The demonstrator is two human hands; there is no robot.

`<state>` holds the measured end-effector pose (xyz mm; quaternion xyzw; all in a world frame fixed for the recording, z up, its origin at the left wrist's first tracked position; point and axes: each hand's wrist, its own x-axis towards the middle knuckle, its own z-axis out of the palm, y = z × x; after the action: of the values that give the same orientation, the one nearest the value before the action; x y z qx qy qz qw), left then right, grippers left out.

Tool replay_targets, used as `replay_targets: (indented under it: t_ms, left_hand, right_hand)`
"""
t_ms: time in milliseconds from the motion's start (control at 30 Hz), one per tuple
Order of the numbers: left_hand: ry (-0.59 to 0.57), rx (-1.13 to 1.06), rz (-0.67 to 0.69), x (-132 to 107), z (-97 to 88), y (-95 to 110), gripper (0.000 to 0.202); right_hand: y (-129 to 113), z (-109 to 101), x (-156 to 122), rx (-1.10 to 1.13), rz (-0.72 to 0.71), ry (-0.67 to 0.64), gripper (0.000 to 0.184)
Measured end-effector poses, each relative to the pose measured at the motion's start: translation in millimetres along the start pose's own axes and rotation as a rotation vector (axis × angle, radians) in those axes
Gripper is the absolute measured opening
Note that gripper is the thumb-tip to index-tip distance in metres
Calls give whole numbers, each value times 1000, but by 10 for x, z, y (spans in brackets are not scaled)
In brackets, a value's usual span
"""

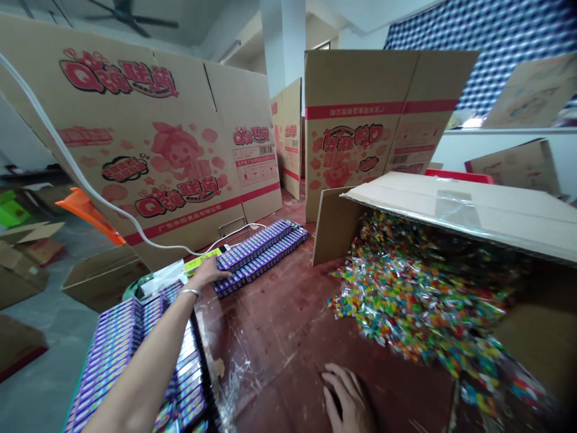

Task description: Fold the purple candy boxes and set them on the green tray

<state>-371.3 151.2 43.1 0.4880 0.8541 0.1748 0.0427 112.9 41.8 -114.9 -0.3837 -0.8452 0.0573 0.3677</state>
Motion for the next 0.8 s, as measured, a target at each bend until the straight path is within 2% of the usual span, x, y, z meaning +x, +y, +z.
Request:
replay_targets:
  t_ms: [133,467,667,800]
  left_hand:
    - [-23,37,28,14,16,-30,92]
    - [1,56,44,-22,60,-80,89]
    - [5,51,-1,-121,64,-68,107]
    - [29,66,-31,-212,-73,-34,109]
  right_hand:
    - [9,3,-5,-3,7,-10,21]
    - [-8,-15,15,-11,-8,9,20]
    - [-33,-63,51,-2,-9,29,19]
    - [-19,-68,46,18,-6,12,19]
